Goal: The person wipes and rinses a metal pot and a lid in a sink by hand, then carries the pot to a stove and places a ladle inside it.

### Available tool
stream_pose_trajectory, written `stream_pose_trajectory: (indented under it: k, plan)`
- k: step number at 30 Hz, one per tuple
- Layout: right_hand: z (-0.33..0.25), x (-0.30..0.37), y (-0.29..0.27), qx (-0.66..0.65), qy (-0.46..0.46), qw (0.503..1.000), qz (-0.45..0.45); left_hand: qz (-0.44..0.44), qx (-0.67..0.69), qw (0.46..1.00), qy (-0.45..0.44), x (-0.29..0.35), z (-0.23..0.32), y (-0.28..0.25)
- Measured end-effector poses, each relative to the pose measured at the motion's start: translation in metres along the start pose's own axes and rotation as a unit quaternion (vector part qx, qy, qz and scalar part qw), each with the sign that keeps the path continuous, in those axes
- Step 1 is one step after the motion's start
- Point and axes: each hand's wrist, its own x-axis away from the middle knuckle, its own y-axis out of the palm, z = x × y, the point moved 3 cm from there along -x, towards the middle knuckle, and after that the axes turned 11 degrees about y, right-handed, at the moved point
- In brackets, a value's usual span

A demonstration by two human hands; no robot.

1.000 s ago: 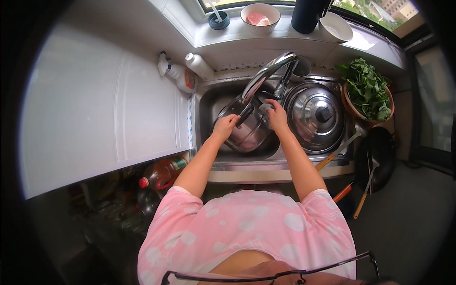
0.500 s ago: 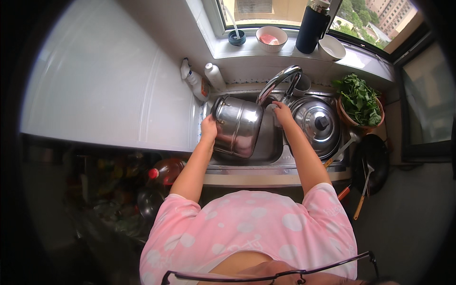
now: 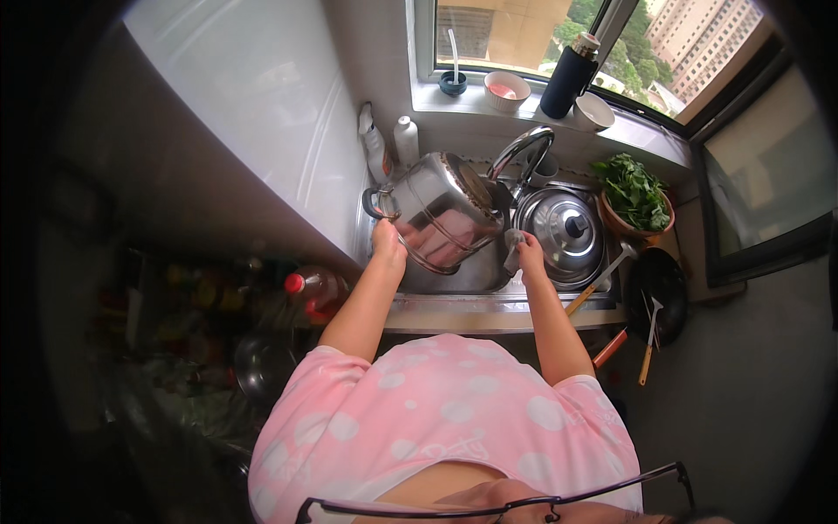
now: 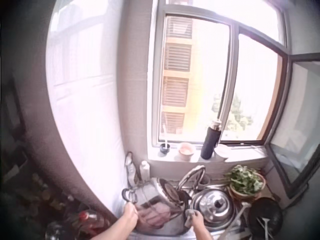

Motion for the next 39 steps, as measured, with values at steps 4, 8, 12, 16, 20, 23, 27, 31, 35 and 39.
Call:
stream_pose_trajectory:
  k: [4, 8, 12, 16, 20, 23, 27, 31, 35, 39]
  plan:
    - [0.006, 0.002, -0.008, -0.009, 0.0, 1.0, 0.012, -0.027, 0.012, 1.0, 0.0, 0.006, -0.002, 0.006]
    - [0.008, 0.005, -0.004, -0.007, -0.018, 1.0, 0.001, -0.037, 0.02, 0.999, -0.009, 0.004, -0.004, 0.003]
    - [0.007, 0.01, -0.001, -0.008, -0.022, 1.0, 0.001, -0.028, 0.045, 0.998, -0.021, 0.001, -0.008, 0.003]
    - [0.012, 0.013, -0.002, 0.022, -0.004, 1.0, 0.007, -0.018, 0.067, 0.997, -0.031, 0.006, -0.01, 0.009]
    - [0.012, 0.018, 0.004, 0.02, 0.011, 1.0, -0.011, -0.008, 0.023, 0.999, -0.033, -0.006, -0.012, -0.004]
    - [0.013, 0.019, 0.004, 0.019, 0.018, 1.0, -0.015, -0.021, 0.015, 0.999, -0.031, -0.006, -0.012, -0.004]
    - [0.013, 0.021, 0.006, 0.028, 0.017, 0.999, -0.017, -0.024, 0.021, 0.999, -0.031, -0.005, -0.011, -0.006]
    - [0.016, 0.024, 0.009, 0.035, 0.018, 0.999, -0.025, -0.023, 0.022, 0.999, -0.035, -0.007, -0.009, -0.008]
    - [0.018, 0.028, 0.011, 0.039, 0.029, 0.999, -0.025, -0.004, 0.02, 1.0, -0.008, -0.006, -0.01, -0.014]
    - [0.025, 0.024, 0.011, 0.044, 0.017, 0.998, -0.032, -0.055, -0.01, 0.995, 0.079, -0.017, -0.01, -0.03]
